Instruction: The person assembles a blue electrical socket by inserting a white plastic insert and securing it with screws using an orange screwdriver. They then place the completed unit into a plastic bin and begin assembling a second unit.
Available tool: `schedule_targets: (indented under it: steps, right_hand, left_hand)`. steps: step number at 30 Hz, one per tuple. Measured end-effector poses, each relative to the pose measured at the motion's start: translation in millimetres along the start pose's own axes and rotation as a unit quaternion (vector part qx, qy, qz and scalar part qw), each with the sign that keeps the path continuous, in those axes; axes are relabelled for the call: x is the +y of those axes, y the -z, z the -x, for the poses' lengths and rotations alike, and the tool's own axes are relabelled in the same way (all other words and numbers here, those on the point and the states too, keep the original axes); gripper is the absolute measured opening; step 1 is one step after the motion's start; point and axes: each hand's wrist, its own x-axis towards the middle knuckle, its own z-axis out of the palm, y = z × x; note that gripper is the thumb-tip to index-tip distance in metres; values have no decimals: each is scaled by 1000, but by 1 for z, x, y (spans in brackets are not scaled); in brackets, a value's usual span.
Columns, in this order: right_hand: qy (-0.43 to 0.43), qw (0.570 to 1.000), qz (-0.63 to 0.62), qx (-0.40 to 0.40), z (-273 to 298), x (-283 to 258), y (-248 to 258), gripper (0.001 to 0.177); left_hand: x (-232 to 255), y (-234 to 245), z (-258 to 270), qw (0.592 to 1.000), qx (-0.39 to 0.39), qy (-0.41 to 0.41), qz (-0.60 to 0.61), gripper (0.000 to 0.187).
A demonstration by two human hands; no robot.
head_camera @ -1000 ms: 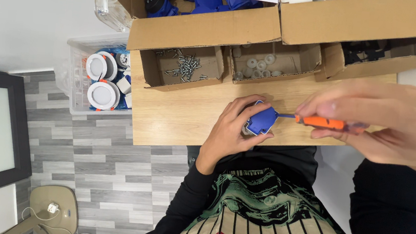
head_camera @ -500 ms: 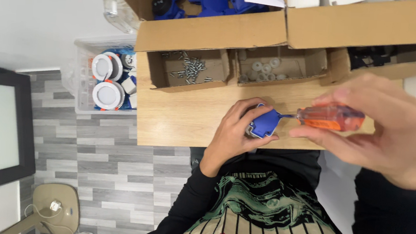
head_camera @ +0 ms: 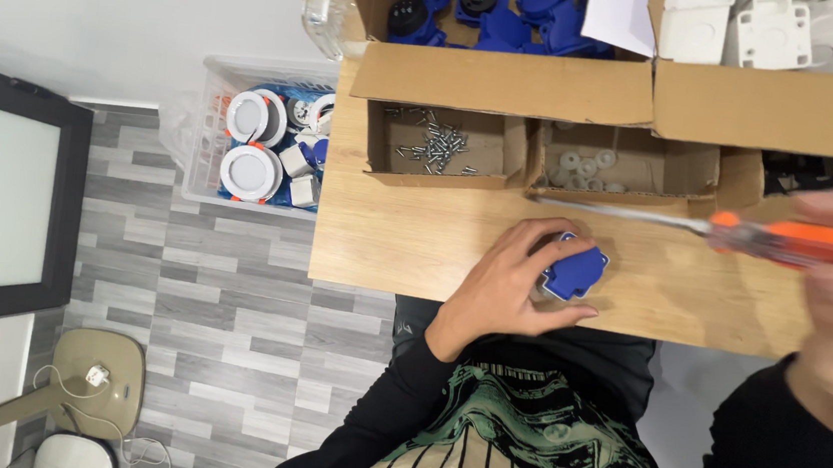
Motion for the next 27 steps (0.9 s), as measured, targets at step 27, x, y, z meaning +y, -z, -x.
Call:
schedule_targets:
  steps: [27]
  right_hand:
    - [343, 933, -94, 51, -92, 18, -162, 32]
  left_hand:
    - [-8, -11, 4, 997, 77, 10, 25, 72]
